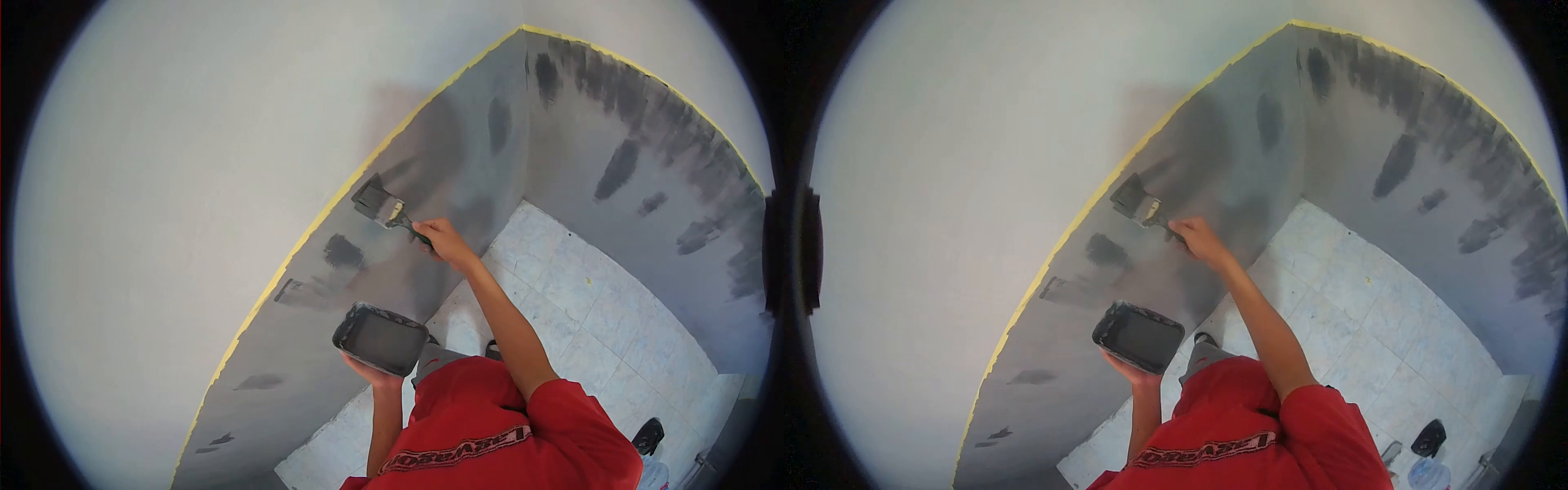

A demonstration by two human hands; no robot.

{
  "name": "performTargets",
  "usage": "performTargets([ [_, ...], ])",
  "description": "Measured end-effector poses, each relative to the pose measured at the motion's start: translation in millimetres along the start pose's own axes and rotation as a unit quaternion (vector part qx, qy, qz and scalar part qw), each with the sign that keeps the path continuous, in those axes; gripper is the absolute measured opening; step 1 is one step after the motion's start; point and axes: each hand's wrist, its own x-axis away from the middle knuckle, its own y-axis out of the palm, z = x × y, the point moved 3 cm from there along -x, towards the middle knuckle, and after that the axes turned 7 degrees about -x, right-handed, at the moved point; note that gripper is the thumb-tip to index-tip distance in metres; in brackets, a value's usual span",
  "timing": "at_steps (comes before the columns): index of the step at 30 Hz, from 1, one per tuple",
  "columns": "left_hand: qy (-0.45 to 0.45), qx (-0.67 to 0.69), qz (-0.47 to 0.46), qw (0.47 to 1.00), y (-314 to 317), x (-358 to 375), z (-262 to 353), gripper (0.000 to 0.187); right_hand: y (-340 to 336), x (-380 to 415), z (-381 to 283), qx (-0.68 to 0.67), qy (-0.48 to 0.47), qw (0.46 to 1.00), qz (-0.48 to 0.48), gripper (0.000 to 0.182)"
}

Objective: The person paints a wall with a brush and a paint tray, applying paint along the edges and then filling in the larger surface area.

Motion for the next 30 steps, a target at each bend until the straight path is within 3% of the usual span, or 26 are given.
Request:
performTargets([
  [6, -0.003, -0.005, -0.048, 0.999, -5.7, -0.4, -2.4, 0.065, -16.7, -21.4, 57.1, 0.058, 0.054, 0.994, 0.078, 0.039],
  [9, 0.005, -0.002, -0.011, 1.0, -2.6, 1.5, -3.0, 0.062, -43.8, -24.7, 79.6, 0.21, 0.058, 0.969, 0.12, 0.04],
  [15, 0.008, -0.023, -0.029, 0.999, 2.7, 4.1, -6.0, 0.063, -43.7, -0.6, 13.6, 0.15, 0.062, 0.985, 0.062, 0.04],
  [19, -0.015, -0.01, -0.029, 0.999, -11.4, -1.4, -10.2, 0.063, -20.0, 3.8, -7.2, 0.103, 0.004, 0.994, 0.029, 0.043],
  [25, -0.016, -0.008, -0.015, 1.0, -3.9, -2.0, -10.9, 0.063, 10.0, -16.0, 23.7, 0.037, -0.038, 0.998, 0.04, 0.044],
  [30, -0.028, -0.016, -0.005, 0.999, -13.8, -1.9, -9.6, 0.064, 7.5, -19.4, 39.3, 0.049, -0.018, 0.996, 0.075, 0.043],
])
